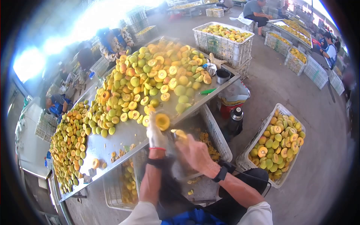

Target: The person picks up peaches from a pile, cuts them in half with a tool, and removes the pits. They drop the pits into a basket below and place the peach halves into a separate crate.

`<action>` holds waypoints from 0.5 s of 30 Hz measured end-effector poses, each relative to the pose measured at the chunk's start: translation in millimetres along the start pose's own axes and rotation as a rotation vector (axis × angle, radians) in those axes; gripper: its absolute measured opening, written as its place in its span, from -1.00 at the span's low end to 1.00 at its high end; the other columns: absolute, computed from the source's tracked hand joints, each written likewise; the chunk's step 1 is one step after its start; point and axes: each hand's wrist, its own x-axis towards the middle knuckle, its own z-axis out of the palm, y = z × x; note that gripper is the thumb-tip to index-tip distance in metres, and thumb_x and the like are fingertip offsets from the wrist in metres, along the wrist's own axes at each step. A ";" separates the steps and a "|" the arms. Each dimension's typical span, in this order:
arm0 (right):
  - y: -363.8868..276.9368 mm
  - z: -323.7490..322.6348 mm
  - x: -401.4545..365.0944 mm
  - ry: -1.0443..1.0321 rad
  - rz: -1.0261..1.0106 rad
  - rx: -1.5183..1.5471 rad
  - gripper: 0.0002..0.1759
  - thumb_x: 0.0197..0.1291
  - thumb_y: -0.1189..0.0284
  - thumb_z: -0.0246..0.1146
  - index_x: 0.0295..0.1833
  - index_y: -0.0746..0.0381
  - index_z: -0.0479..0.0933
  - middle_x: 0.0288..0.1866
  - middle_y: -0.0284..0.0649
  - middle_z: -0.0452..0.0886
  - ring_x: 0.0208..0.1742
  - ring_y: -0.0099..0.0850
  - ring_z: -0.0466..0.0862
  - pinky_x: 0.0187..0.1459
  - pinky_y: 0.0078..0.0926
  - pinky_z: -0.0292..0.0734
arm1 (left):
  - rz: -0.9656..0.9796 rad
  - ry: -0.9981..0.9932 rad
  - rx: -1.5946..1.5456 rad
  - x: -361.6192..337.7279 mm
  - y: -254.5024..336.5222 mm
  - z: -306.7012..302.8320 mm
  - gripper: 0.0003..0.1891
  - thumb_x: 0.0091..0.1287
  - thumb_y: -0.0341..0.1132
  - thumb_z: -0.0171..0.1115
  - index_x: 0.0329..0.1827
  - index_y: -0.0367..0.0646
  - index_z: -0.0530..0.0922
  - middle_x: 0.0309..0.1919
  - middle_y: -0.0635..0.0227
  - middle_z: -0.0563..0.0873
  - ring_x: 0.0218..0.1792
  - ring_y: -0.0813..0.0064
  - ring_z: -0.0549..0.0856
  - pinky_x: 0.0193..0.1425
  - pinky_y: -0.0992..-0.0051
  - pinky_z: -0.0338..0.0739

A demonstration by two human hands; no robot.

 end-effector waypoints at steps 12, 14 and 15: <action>71.2 -3.3 -78.6 -0.392 0.201 -0.266 -0.70 0.42 0.37 0.19 0.07 0.33 0.32 -0.33 0.20 0.68 -0.25 0.21 0.72 -0.18 0.18 0.58 | 0.586 0.351 1.289 -77.4 99.3 -247.3 -0.67 0.58 -0.17 0.17 -0.02 -0.29 0.74 -0.19 0.08 0.81 -0.20 0.31 0.77 0.00 0.33 0.63; 110.1 2.3 -107.6 -0.518 0.180 -0.357 -0.70 0.44 0.37 0.17 0.10 0.34 0.34 -0.30 0.23 0.69 -0.23 0.25 0.72 -0.15 0.21 0.58 | 0.631 0.376 1.494 -83.5 84.8 -284.3 -0.71 0.54 -0.23 0.23 0.01 -0.29 0.75 -0.17 0.03 0.82 -0.15 0.23 0.79 0.05 0.29 0.61; 138.2 2.7 -126.7 -0.609 0.133 -0.427 -0.70 0.46 0.37 0.15 0.13 0.36 0.36 -0.28 0.24 0.70 -0.22 0.27 0.72 -0.14 0.22 0.57 | 0.671 0.360 1.546 -81.9 79.9 -291.7 -0.73 0.52 -0.26 0.25 0.03 -0.29 0.76 -0.15 0.01 0.82 -0.13 0.20 0.79 0.07 0.28 0.61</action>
